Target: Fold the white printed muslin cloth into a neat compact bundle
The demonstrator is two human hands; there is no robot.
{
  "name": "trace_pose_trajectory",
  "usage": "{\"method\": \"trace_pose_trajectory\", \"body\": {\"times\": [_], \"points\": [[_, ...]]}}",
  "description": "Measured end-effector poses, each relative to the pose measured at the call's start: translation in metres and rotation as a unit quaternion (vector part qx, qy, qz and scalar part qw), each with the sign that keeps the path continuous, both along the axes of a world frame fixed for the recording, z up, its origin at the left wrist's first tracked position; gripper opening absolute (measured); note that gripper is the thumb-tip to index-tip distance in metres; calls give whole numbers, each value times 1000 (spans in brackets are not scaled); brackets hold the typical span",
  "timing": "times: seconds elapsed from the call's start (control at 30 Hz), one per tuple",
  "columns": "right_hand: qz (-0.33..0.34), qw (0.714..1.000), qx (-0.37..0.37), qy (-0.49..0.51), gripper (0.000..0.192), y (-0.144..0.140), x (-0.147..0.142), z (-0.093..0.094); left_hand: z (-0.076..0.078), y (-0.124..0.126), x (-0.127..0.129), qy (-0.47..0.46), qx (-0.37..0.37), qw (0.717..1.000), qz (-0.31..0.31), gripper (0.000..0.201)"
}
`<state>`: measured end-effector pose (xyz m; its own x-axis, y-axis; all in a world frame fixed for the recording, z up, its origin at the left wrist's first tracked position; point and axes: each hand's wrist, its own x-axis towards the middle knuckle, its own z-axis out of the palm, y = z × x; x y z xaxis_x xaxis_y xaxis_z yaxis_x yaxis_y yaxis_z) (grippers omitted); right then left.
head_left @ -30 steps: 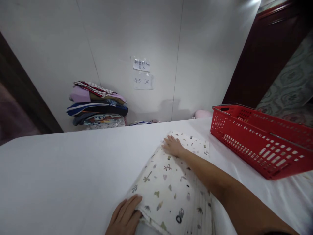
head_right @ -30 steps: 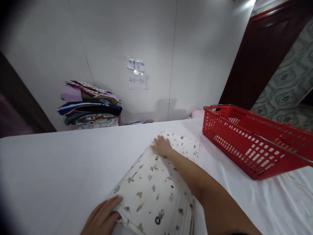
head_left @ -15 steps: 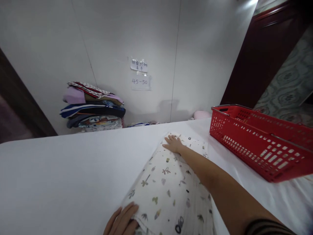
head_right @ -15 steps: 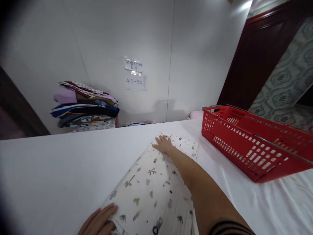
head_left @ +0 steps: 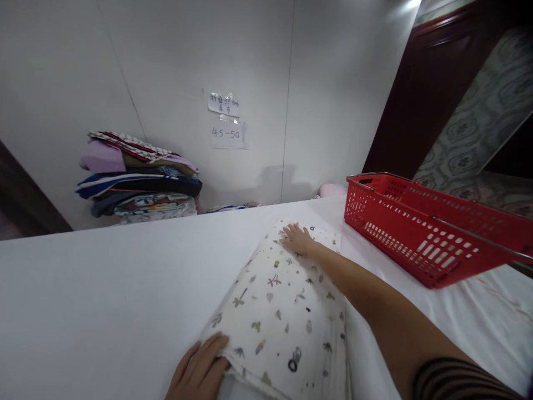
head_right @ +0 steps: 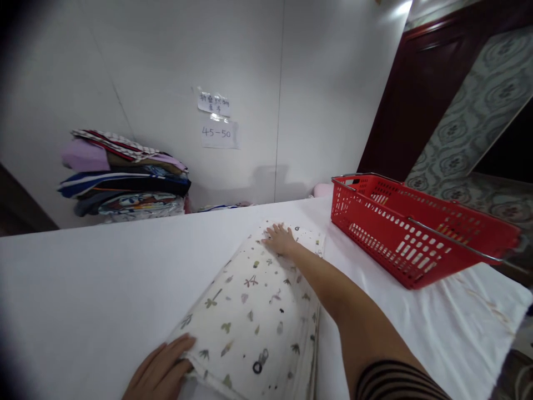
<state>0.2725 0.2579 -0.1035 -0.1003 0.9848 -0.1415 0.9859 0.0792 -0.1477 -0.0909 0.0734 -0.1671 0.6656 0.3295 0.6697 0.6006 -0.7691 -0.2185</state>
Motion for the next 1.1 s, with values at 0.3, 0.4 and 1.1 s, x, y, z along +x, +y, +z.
{"method": "trace_pose_trajectory", "body": {"times": [0.3,0.4,1.1], "points": [[-90,995,-29,-28,67,-41,47,1,22,-14,14,-26,-97,994,36,27],[-94,994,-34,-45,65,-56,31,7,30,-21,21,-22,-177,982,56,26],[156,974,109,126,23,-260,-123,17,41,-37,34,-22,-228,969,97,21]]}}
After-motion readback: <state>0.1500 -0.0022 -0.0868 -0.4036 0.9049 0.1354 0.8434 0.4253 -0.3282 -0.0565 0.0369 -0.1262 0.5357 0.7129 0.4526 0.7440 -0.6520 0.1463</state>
